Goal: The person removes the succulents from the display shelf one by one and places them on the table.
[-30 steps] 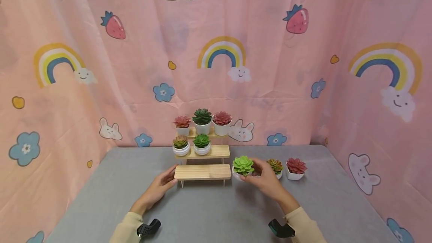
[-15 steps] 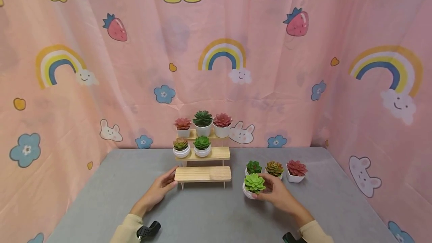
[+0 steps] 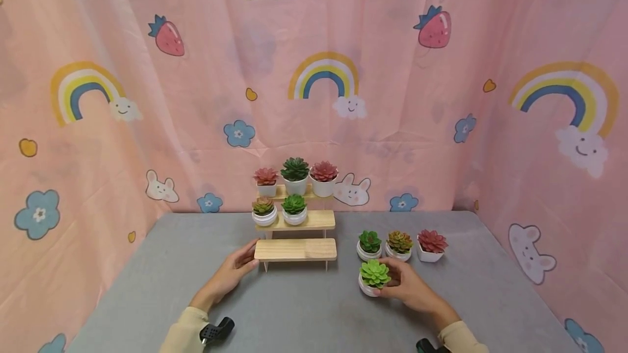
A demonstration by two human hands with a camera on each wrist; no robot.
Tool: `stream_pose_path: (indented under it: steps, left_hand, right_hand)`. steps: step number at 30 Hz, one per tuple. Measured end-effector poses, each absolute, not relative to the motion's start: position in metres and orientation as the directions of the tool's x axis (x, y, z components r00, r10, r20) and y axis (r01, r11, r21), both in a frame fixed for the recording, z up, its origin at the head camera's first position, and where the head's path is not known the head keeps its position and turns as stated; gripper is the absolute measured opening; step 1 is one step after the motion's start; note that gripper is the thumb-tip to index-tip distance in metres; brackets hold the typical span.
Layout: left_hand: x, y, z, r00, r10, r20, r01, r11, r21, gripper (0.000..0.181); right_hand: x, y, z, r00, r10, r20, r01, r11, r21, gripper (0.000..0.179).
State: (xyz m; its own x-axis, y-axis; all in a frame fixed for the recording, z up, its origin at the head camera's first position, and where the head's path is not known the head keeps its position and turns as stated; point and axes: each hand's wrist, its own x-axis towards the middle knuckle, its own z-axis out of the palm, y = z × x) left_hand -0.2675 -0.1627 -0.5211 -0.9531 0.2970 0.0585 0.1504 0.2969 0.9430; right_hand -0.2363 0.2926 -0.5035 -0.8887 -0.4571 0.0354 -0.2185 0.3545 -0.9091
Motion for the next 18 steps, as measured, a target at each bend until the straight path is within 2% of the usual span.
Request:
stream_pose_path:
  steps: [9,18]
  left_hand:
    - [-0.266,-0.161,-0.519,-0.955,0.291,0.050,0.140,0.299,0.944,0.062]
    - [-0.268,-0.161,-0.522,-0.956,0.289,0.057,0.146,0.297,0.944,0.061]
  right_hand:
    - [-0.236,0.297,-0.505,-0.875,-0.482,0.041,-0.227,0.334,-0.915,0.064]
    - [-0.235,0.306,-0.499,-0.845,-0.534,-0.012,-0.202,0.340,-0.919,0.071]
